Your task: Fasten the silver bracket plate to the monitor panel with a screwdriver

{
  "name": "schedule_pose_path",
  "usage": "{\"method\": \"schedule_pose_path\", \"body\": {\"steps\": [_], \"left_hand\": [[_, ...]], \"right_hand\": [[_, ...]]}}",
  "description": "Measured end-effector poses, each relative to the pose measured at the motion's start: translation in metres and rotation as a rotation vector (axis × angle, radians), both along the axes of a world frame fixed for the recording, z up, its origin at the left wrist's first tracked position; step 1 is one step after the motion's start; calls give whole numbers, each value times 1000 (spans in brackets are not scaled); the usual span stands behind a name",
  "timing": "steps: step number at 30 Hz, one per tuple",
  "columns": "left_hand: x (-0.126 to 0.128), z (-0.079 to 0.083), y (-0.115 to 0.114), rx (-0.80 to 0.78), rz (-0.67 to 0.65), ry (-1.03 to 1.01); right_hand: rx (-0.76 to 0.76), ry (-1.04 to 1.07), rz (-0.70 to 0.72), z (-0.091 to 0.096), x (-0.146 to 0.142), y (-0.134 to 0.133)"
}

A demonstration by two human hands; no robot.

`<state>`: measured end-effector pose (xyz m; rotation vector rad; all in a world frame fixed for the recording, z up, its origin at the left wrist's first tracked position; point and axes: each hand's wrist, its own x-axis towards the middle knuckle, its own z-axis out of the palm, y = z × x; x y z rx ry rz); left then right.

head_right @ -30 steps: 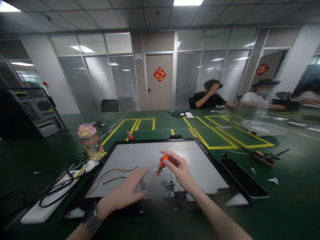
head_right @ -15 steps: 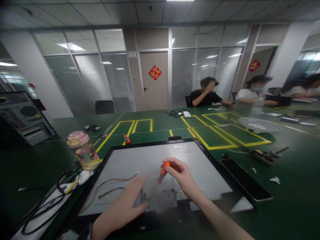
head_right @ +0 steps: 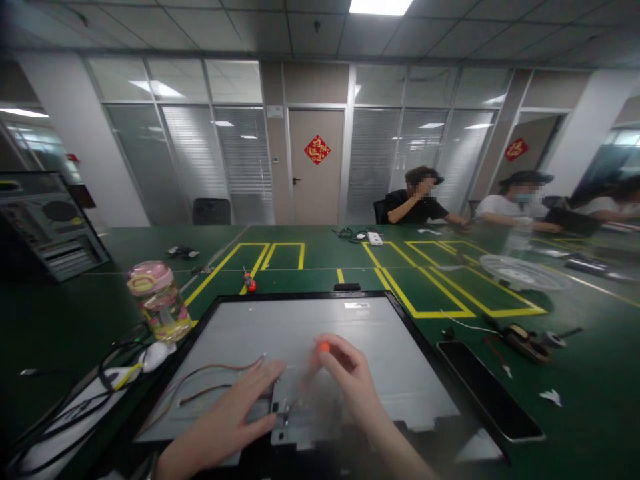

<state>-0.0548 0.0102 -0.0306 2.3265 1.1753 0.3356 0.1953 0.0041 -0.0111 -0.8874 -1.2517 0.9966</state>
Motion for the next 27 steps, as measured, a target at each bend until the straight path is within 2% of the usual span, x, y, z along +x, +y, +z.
{"method": "schedule_pose_path", "body": {"steps": [9,14,16,22,27], "left_hand": [[-3,2,1,10,-2,-1],[-2,-1,1,59,-23,-7],[-2,-2,1,77,-47,-7],[2,-2,-1,37,2,21],[7,8,-7,14,-4,38]], "right_hand": [[42,9,22,2,-3,-1],[55,-53,47,1,0,-3],[67,-89,73,5,2,-4],[175,-211,214,21,5,-6],[185,-312,243,32,6,-6]]}}
